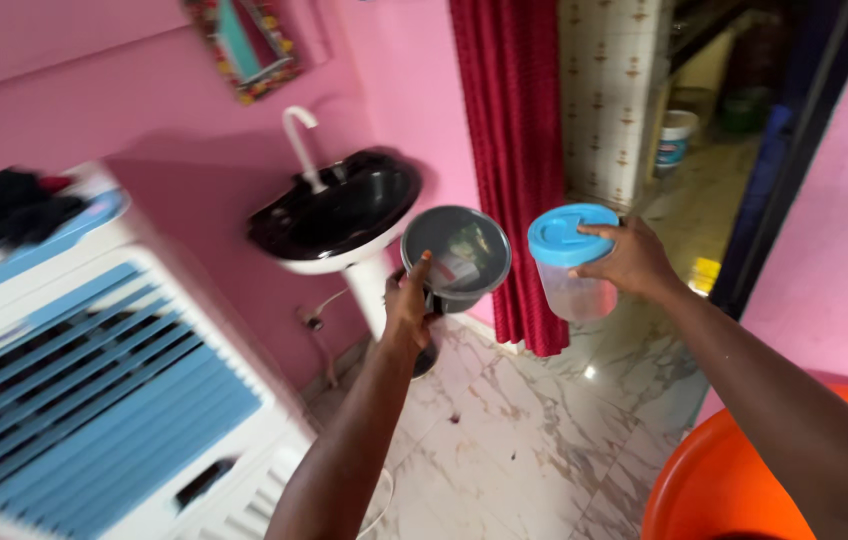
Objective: The person wipes a table with a cloth, then picks up several plastic containers and a metal bowl from the table. They carry the items to a kitchen shelf and place them among other containers and cookware.
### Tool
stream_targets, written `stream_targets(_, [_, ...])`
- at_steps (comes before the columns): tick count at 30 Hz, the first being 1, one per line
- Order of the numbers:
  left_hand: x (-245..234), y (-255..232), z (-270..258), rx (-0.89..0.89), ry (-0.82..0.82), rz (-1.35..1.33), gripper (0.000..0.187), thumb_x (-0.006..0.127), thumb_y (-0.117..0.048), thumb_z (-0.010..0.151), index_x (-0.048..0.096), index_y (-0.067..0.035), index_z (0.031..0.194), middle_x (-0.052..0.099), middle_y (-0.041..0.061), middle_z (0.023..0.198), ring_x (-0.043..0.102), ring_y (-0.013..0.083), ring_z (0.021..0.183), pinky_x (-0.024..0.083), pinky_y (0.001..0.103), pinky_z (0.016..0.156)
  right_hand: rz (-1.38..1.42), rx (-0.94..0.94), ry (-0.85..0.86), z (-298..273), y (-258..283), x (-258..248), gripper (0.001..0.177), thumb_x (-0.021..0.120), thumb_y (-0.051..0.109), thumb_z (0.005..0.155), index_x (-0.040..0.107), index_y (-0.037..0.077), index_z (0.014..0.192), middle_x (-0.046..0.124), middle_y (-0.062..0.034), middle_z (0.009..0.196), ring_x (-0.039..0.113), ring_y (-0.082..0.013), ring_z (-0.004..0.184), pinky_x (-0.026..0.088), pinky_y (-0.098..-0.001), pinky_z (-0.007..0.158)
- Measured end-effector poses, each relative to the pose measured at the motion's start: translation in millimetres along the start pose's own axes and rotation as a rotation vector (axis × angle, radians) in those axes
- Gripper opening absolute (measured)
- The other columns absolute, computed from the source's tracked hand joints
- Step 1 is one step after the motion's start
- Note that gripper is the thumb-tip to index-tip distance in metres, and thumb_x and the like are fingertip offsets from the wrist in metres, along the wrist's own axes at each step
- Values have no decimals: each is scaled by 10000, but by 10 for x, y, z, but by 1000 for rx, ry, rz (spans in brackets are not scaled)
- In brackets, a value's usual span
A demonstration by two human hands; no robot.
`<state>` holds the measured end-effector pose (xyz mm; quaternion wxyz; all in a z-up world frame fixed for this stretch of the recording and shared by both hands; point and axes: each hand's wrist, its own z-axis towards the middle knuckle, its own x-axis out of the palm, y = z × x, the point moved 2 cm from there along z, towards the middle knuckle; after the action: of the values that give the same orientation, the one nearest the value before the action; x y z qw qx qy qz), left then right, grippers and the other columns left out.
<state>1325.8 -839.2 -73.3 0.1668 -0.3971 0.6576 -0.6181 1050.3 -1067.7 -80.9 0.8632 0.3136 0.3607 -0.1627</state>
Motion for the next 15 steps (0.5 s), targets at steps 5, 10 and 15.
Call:
stream_targets(5, [945,46,1082,-27,133,1,1025,775,-529,758,247,-141,1547,509,203,1444,614,344,1238,562,535,887,-65,262,-27,541,-766,-26,832,945,495,554,722,295,1330,609,-220,1183,633,-356,1105,524,-438,993])
stream_targets(10, [1979,404,2049,-65,257,0,1069,791,-548,734,237,-135,1550,545,232,1425,636,349,1193,575,543,863,-159,332,-27,1100,-1727,92,845,964,502,572,695,281,1342,571,-223,1224,608,-364,1118,514,-454,958])
stream_targets(15, [3155,616,3122,-76,342,-50,1069,814,-510,733,232,-132,1545,536,240,1410,671,373,1148,623,532,848,-182,470,80,2076,-2796,258,861,886,575,655,672,297,1441,706,-215,1185,689,-357,1110,566,-456,996])
